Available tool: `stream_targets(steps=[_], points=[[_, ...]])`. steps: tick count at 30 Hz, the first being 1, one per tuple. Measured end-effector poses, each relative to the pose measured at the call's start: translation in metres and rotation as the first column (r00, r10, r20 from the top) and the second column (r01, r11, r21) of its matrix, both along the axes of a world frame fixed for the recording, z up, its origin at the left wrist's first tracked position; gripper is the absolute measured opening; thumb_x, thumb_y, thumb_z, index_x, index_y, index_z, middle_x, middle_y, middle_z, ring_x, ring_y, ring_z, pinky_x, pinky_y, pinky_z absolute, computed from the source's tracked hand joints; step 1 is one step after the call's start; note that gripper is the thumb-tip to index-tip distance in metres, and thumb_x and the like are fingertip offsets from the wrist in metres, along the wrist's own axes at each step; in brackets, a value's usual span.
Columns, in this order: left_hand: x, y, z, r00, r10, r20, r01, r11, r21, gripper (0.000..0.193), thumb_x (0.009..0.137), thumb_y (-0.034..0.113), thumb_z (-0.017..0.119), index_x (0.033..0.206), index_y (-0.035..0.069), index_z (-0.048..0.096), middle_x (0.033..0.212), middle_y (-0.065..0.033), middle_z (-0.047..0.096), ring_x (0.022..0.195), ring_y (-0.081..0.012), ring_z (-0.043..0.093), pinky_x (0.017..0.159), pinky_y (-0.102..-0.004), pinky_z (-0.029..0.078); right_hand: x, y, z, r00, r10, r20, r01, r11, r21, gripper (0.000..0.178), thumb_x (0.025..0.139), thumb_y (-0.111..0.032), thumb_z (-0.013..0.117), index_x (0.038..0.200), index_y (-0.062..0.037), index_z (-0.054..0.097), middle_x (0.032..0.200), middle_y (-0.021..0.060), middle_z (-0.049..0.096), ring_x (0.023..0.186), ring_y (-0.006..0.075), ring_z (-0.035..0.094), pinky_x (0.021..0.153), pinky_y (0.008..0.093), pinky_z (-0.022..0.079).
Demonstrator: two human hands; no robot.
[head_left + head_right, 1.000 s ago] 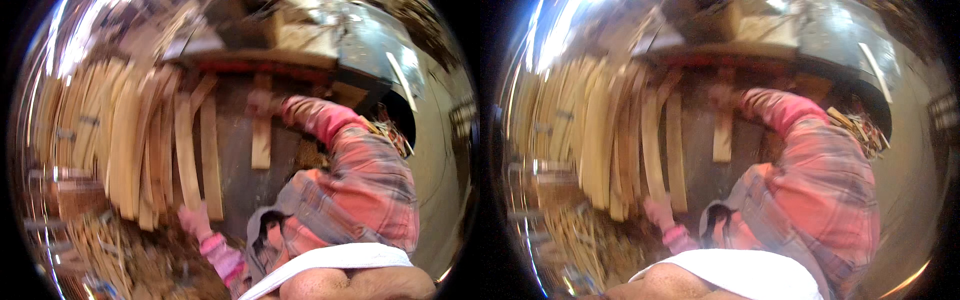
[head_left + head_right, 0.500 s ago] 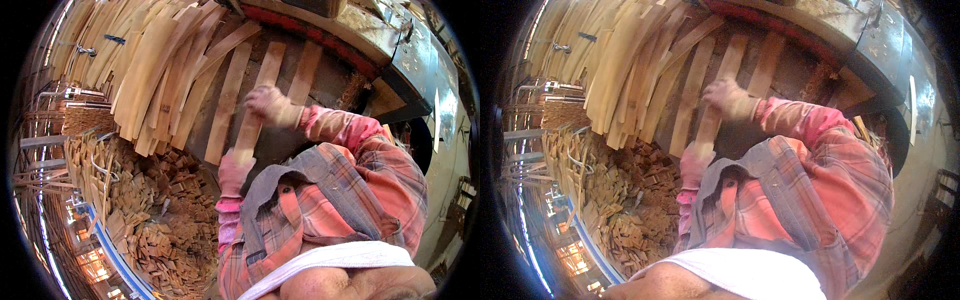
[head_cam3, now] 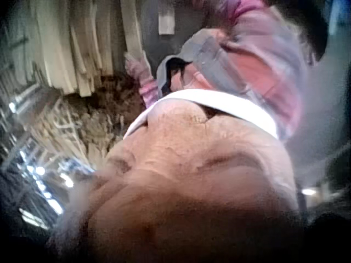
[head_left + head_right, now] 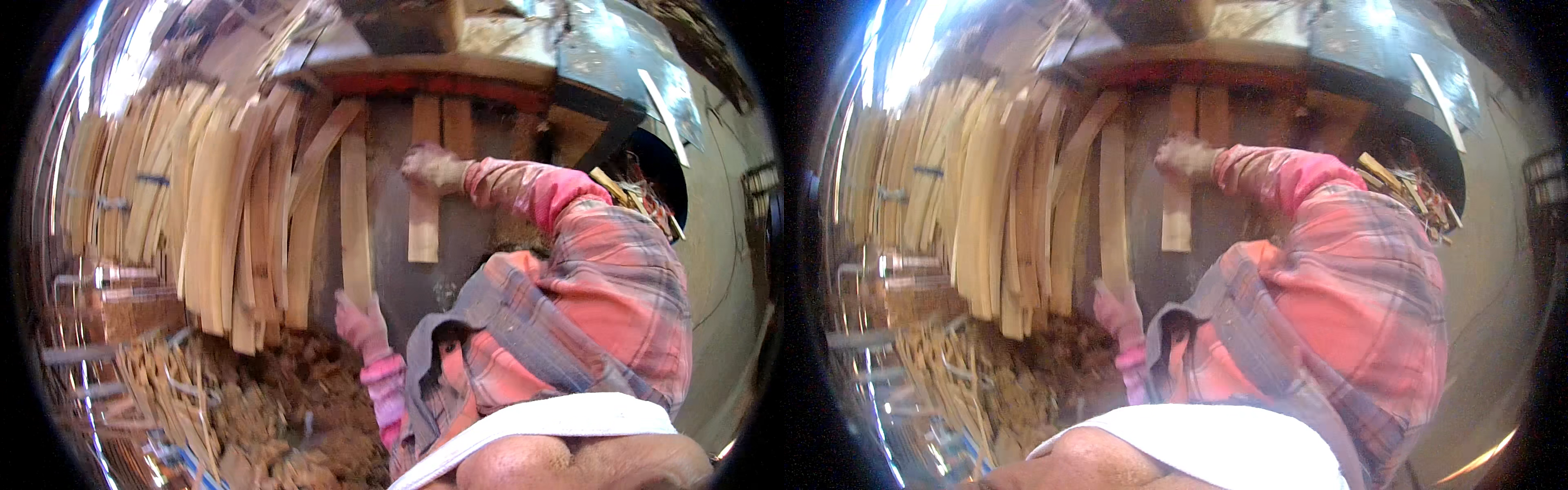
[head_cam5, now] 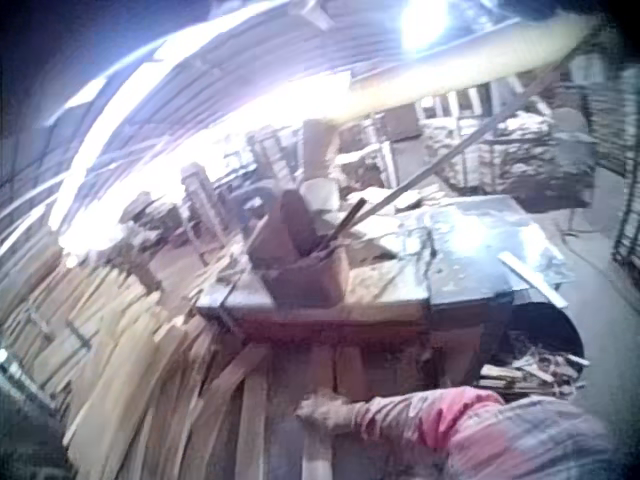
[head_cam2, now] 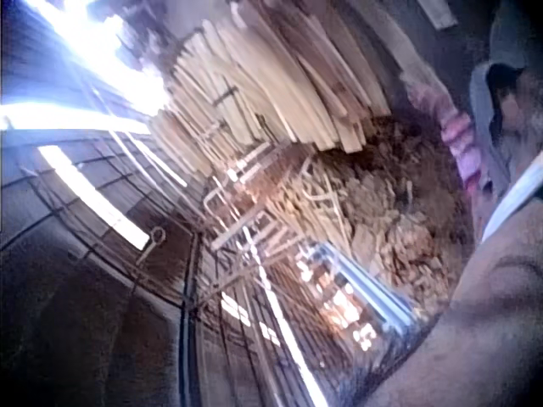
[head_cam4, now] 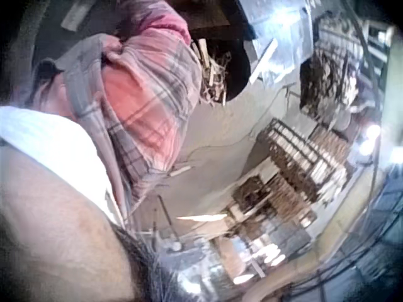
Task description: The person unties a bundle of wooden planks and proceeds to sort them by hand, moving them from a pile to a designated area. They handle the planks individually, arranging them in a stack.
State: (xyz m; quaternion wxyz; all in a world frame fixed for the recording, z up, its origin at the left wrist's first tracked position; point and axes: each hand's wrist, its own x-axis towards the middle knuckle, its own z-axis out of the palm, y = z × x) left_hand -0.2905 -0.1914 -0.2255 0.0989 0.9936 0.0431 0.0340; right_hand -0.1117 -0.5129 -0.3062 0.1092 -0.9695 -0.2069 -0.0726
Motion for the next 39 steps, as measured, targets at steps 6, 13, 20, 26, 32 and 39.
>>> stream_targets(steps=[6,13,20,26,32,39], points=[[-0.031,0.013,0.003,0.997,-0.079,-0.024,0.079,0.997,0.009,0.075,0.076,0.032,0.082,0.135,-0.001,0.049,0.109,-0.0273,0.065,0.101,-0.047,0.061,0.089,-0.0533,0.049,0.01,0.002,0.018,0.966,-0.258,-0.028,0.257,0.966,-0.042,0.022,0.071,-0.027,0.072,0.091,-0.0164,0.072,0.1,0.0071,0.069,0.104,0.0303,0.065,0.084,0.0453,0.052],[-0.001,-0.017,-0.004,0.977,-0.207,0.057,0.208,0.978,-0.01,0.081,0.074,0.038,0.083,0.137,-0.003,0.053,0.113,-0.0219,0.066,0.103,-0.0407,0.064,0.089,-0.0485,0.051,-0.018,0.109,0.027,0.916,0.141,0.375,-0.253,0.929,0.271,0.034,0.061,-0.026,0.072,0.095,-0.021,0.072,0.106,0.0035,0.068,0.102,0.0255,0.064,0.088,0.0415,0.052],[0.005,0.043,0.005,0.966,-0.217,0.138,0.221,0.975,-0.016,0.081,0.081,0.048,0.077,0.141,0.0,0.051,0.128,-0.0236,0.058,0.118,-0.0402,0.056,0.104,-0.0482,0.044,-0.031,0.09,0.049,0.986,0.127,-0.108,-0.13,0.991,-0.021,0.034,0.083,-0.042,0.067,0.082,-0.0084,0.074,0.086,0.0144,0.071,0.086,0.0354,0.07,0.074,0.0493,0.055],[0.14,0.139,0.132,0.805,0.017,0.592,-0.078,0.994,0.076,0.07,0.091,0.052,0.066,0.137,0.001,0.053,0.13,-0.0249,0.058,0.118,-0.0412,0.057,0.103,-0.0492,0.046,0.0,0.044,0.028,0.997,0.061,0.046,-0.06,0.998,-0.026,0.034,0.088,-0.038,0.061,0.09,-0.006,0.074,0.097,0.0179,0.07,0.099,0.0387,0.065,0.088,0.0501,0.051],[0.254,0.213,0.196,0.859,0.11,0.5,-0.234,0.953,0.192,0.067,0.091,0.051,0.065,0.136,0.004,0.055,0.138,-0.0227,0.057,0.127,-0.0395,0.054,0.108,-0.049,0.044,0.008,0.026,0.05,0.995,0.099,-0.024,-0.102,0.984,-0.146,0.034,0.088,-0.038,0.06,0.088,-0.0059,0.072,0.097,0.0182,0.069,0.098,0.0402,0.062,0.091,0.052,0.046],[0.339,0.247,0.198,0.943,0.276,0.185,-0.316,0.917,0.244,0.075,0.096,0.068,0.042,0.148,0.014,0.048,0.153,-0.0163,0.046,0.139,-0.0354,0.047,0.111,-0.0514,0.041,0.029,-0.001,0.039,0.998,0.055,0.035,-0.051,0.993,-0.107,0.034,0.086,-0.037,0.061,0.091,-0.0059,0.073,0.1,0.0184,0.07,0.102,0.0398,0.062,0.094,0.0505,0.046]])
